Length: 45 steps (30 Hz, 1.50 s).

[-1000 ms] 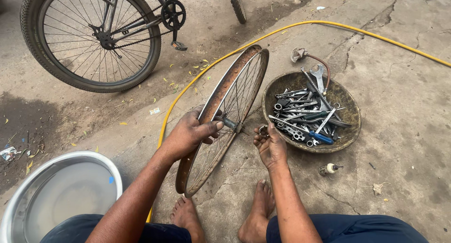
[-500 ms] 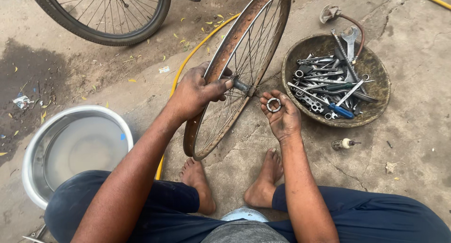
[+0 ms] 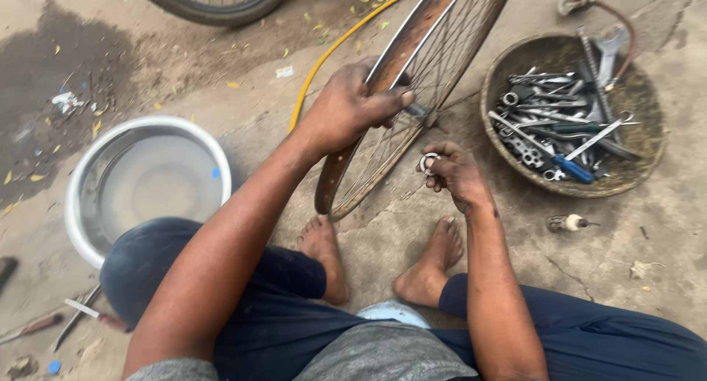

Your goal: The person is sitting on the ground and using a wrench to tighten the nuts on a bicycle wheel. The person holds the wheel with one hand and uses the wrench with the other hand to tighten the nuts.

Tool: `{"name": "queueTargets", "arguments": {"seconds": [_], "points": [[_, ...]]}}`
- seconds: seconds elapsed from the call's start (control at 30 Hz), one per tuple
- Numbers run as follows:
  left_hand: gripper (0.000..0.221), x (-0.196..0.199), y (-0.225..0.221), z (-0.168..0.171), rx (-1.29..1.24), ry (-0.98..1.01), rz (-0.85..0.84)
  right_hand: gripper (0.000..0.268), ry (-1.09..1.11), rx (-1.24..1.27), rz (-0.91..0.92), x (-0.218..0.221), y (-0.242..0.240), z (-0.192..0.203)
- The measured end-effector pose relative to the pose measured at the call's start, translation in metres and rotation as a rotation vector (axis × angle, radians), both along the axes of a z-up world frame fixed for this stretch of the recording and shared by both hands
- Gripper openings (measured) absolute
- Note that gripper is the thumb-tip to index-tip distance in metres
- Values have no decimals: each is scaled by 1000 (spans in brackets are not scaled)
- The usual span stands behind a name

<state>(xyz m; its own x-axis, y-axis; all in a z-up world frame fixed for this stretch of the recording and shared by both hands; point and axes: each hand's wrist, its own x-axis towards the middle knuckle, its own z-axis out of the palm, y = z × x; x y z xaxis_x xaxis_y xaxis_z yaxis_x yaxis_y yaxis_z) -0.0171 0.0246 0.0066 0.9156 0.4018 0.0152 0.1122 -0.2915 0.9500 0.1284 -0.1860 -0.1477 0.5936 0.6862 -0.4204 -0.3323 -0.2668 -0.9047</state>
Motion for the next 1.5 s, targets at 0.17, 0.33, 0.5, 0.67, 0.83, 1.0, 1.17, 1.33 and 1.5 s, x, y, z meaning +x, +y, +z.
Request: {"name": "queueTargets", "arguments": {"seconds": [0.17, 0.33, 0.5, 0.67, 0.83, 1.0, 1.17, 1.33, 1.5], "points": [[57, 6, 0, -7, 49, -58, -13, 22, -73, -220, 488, -42, 22, -15], [57, 2, 4, -9, 45, -110, -15, 31, 159, -189, 436, -91, 45, -44], [57, 0, 11, -10, 0, -108, 13, 44, 544, 186, 237, -115, 45, -60], [56, 0, 14, -14, -22, -97, 20, 41, 482, 120, 283, -109, 44, -66], [60, 3, 16, -15, 47, -91, 52, 42, 185, -5, 336, -104, 45, -73], [61, 0, 14, -8, 23, -76, 43, 53, 399, 82, 424, -99, 40, -74], [56, 0, 11, -1, -12, -50, 44, 55, 293, 146, 420, -96, 39, -71], [54, 0, 15, -3, -145, -93, 37, 47, 207, 19, 408, -102, 39, -73], [51, 0, 13, -8, -98, -59, 38, 52, 393, 156, 452, -93, 36, -79]]}}
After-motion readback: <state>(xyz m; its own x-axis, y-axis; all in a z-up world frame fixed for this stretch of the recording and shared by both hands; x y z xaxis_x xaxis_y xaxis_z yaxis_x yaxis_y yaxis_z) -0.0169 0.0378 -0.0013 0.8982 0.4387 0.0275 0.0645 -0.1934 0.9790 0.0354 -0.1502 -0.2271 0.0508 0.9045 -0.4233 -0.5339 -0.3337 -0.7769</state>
